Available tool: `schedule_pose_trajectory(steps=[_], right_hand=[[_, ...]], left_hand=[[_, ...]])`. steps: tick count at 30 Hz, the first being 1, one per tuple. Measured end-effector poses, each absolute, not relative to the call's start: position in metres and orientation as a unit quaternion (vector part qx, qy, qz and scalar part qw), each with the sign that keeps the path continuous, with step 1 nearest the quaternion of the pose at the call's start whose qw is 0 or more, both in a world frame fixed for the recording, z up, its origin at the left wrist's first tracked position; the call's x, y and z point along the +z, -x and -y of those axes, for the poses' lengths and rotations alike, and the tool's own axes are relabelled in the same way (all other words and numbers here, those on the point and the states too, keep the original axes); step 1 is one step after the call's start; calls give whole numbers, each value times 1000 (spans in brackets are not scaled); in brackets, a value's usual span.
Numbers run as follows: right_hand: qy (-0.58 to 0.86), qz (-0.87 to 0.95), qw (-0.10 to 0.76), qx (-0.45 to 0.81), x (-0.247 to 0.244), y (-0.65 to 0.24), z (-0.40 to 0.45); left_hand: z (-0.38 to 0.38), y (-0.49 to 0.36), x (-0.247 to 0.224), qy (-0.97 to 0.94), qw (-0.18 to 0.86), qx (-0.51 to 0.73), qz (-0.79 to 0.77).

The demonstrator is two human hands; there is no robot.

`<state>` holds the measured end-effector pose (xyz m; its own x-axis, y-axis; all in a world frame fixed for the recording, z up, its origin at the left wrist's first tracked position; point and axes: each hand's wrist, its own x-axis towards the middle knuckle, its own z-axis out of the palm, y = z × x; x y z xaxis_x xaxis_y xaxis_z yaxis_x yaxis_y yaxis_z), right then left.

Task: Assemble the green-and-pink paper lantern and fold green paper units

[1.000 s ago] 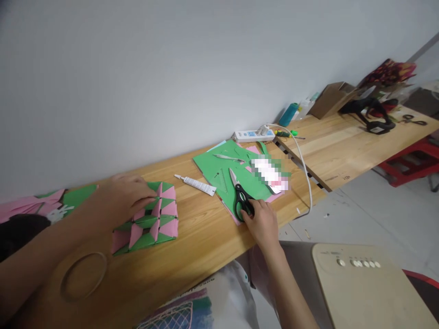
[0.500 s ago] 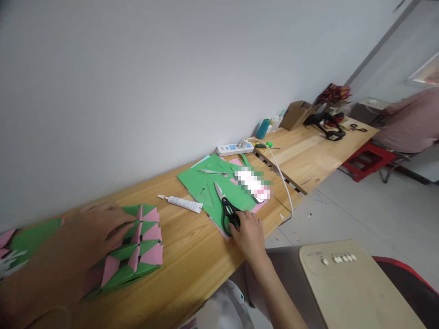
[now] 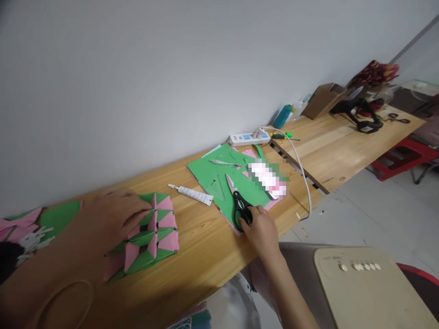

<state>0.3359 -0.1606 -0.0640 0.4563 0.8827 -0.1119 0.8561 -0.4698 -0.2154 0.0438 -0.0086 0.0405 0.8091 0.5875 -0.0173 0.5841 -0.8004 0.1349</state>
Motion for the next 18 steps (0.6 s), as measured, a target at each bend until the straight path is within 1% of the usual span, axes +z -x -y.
schedule_pose_trajectory(steps=[3,5,7,8,10,12,18], right_hand=[[851,509,45,120,-59,-337,163],[858,502,33,105,-53,-334,160],[857,508,47,70,-46,-326,150],[847,524,68,57,-43,-320,142],[801,584,105,77,-40,-306,120],[755,637,105,113,-40,-291,96],[722,668,115,142,-56,-266,50]], left_hand=[[9,-49,43,-943,46,-3,-330],[10,-52,44,-943,47,8,-330],[10,-53,44,-943,55,18,-329],[10,-54,44,-943,60,19,-327],[10,-54,45,-943,70,20,-324],[9,-52,47,-944,72,29,-321],[3,-38,58,-936,34,94,-338]])
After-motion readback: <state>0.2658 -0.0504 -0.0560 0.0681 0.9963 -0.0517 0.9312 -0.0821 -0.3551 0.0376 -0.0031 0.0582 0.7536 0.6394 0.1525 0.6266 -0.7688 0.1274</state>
